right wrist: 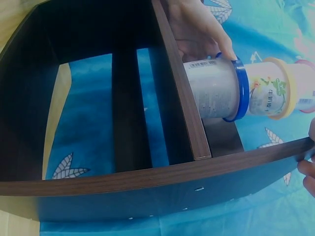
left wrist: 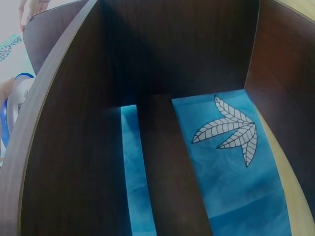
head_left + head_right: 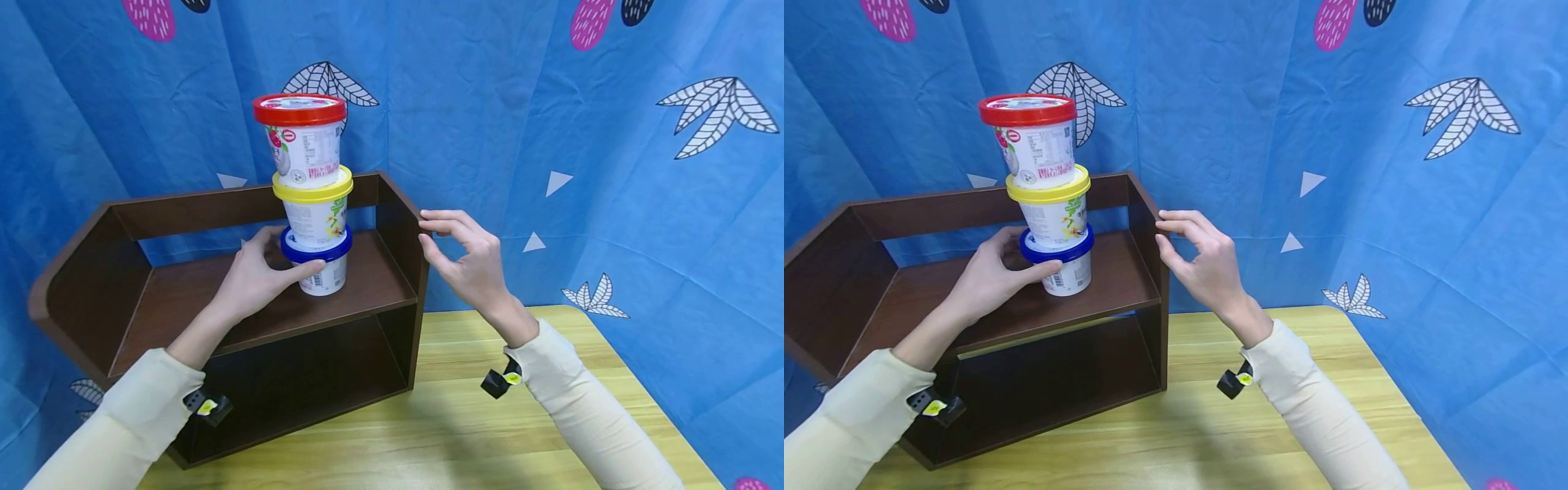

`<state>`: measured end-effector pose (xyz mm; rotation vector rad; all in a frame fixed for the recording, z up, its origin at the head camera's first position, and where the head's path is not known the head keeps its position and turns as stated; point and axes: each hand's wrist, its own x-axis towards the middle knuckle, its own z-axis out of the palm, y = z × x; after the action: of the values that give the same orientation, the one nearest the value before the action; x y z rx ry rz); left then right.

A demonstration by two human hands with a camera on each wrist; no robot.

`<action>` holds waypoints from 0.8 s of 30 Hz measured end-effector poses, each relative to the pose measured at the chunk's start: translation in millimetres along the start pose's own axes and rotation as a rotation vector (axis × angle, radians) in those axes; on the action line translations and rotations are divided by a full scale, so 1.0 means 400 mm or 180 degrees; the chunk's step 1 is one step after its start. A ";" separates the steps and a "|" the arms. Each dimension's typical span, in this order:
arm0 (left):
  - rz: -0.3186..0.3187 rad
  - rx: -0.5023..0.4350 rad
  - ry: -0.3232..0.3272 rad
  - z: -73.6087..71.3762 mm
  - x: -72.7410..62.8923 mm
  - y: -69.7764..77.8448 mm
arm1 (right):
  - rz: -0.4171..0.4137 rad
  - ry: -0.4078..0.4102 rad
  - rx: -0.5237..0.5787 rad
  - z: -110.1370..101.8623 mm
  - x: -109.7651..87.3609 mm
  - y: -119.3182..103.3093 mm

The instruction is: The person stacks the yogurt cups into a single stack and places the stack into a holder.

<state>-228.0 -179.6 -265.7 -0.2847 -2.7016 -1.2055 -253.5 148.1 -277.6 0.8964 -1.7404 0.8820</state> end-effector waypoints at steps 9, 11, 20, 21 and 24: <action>-0.0060 0.0004 -0.0028 -0.004 -0.007 -0.003 | 0.0009 0.0042 0.0036 0.006 -0.002 0.001; -0.0062 0.0015 -0.0033 -0.004 -0.009 -0.002 | 0.0013 0.0057 0.0064 0.007 -0.001 0.002; 0.0062 -0.0027 0.0035 -0.005 -0.031 0.005 | 0.0133 0.0103 0.0172 -0.009 -0.013 0.001; 0.0093 -0.0065 0.0057 -0.006 -0.036 0.006 | 0.0160 0.0125 0.0186 -0.011 -0.017 -0.001; 0.0177 -0.0155 0.0136 -0.015 -0.054 0.007 | 0.0232 0.0167 0.0223 -0.021 -0.027 -0.006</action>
<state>-205.8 -184.6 -264.8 -0.3345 -2.6133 -1.2486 -244.9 156.2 -285.1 0.8523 -1.7149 1.0111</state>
